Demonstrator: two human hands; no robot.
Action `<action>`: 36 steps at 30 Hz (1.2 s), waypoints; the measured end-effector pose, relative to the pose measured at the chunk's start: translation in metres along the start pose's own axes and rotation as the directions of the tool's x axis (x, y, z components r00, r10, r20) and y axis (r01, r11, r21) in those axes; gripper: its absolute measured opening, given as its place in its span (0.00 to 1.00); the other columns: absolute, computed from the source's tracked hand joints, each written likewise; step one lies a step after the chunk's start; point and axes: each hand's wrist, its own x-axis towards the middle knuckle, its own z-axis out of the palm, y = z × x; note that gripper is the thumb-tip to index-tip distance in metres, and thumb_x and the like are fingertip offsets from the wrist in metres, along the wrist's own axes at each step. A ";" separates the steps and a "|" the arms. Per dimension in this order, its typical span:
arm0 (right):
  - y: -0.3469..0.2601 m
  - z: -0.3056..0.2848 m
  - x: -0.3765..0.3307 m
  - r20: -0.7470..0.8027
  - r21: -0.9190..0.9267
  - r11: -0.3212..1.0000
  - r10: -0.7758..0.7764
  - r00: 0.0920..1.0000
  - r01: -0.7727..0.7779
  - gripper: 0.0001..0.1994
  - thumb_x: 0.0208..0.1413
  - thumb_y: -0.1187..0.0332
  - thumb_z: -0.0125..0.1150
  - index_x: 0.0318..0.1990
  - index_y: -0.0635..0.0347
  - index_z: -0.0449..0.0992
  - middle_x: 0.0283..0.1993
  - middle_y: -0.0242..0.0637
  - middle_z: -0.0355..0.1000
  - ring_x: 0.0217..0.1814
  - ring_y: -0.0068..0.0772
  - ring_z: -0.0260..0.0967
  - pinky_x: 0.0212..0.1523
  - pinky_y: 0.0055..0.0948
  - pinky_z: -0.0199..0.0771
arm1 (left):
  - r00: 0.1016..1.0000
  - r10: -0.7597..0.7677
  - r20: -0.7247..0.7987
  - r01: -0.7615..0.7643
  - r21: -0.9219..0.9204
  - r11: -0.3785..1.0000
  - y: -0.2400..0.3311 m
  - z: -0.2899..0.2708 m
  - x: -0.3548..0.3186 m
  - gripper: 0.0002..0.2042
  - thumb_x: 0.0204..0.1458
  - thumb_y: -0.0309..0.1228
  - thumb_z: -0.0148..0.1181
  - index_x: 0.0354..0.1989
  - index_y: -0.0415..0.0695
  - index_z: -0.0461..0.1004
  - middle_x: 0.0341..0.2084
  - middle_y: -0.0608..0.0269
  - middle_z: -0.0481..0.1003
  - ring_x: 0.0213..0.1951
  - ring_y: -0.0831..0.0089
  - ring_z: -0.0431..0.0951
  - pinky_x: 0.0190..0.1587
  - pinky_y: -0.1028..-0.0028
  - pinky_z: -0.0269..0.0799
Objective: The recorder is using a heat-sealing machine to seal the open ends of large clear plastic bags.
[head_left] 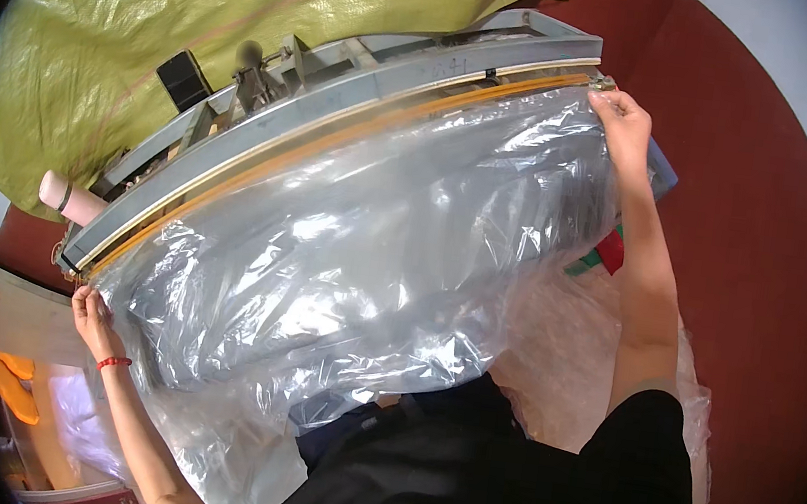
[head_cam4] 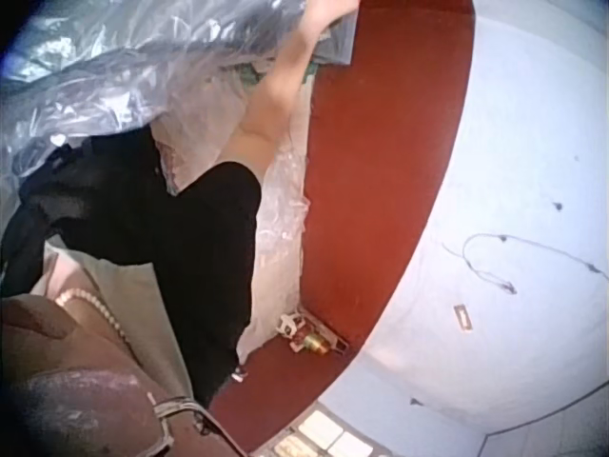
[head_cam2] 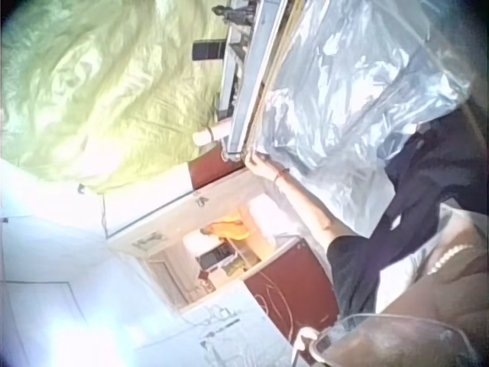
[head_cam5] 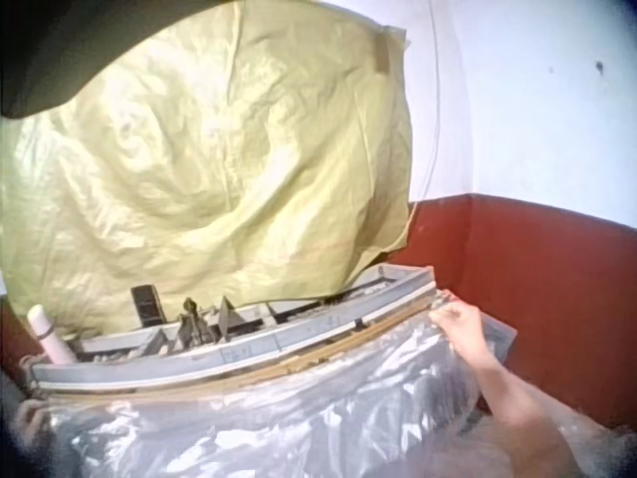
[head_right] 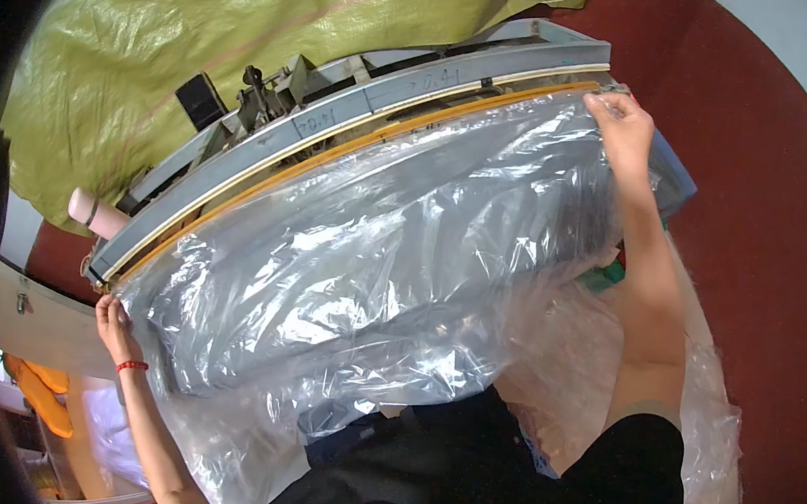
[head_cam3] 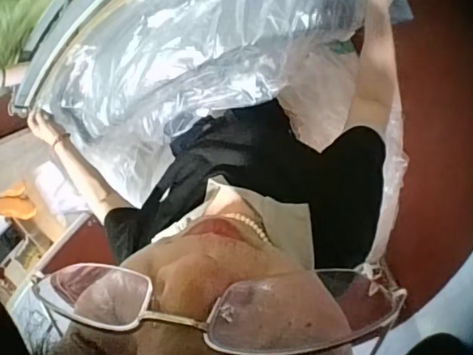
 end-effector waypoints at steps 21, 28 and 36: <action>-0.235 0.321 -0.216 0.672 0.390 0.791 -0.594 0.442 0.471 0.23 0.40 0.64 0.64 0.45 0.63 0.68 0.44 0.42 0.66 0.49 0.39 0.63 0.48 0.30 0.62 | 0.982 0.098 0.162 -0.084 -0.089 0.992 0.080 -0.017 -0.085 0.04 0.48 0.22 0.52 0.32 0.42 0.67 0.27 0.69 0.70 0.33 0.81 0.70 0.36 0.81 0.64; -0.248 0.366 -0.254 0.865 0.402 0.914 -0.399 0.305 0.055 0.09 0.43 0.65 0.62 0.28 0.62 0.74 0.25 0.35 0.71 0.28 0.26 0.67 0.32 0.25 0.66 | 0.969 0.180 0.167 -0.186 0.023 0.982 0.088 -0.038 -0.091 0.06 0.49 0.21 0.53 0.36 0.41 0.66 0.25 0.69 0.68 0.28 0.83 0.67 0.32 0.82 0.62; -0.104 0.274 -0.156 0.742 0.140 0.990 -0.114 0.661 0.013 0.08 0.45 0.64 0.60 0.26 0.61 0.75 0.24 0.27 0.70 0.27 0.18 0.63 0.30 0.19 0.63 | 0.710 -0.177 0.681 -0.203 0.439 0.875 0.058 -0.037 -0.131 0.07 0.47 0.27 0.55 0.32 0.37 0.71 0.24 0.63 0.71 0.28 0.74 0.69 0.32 0.76 0.66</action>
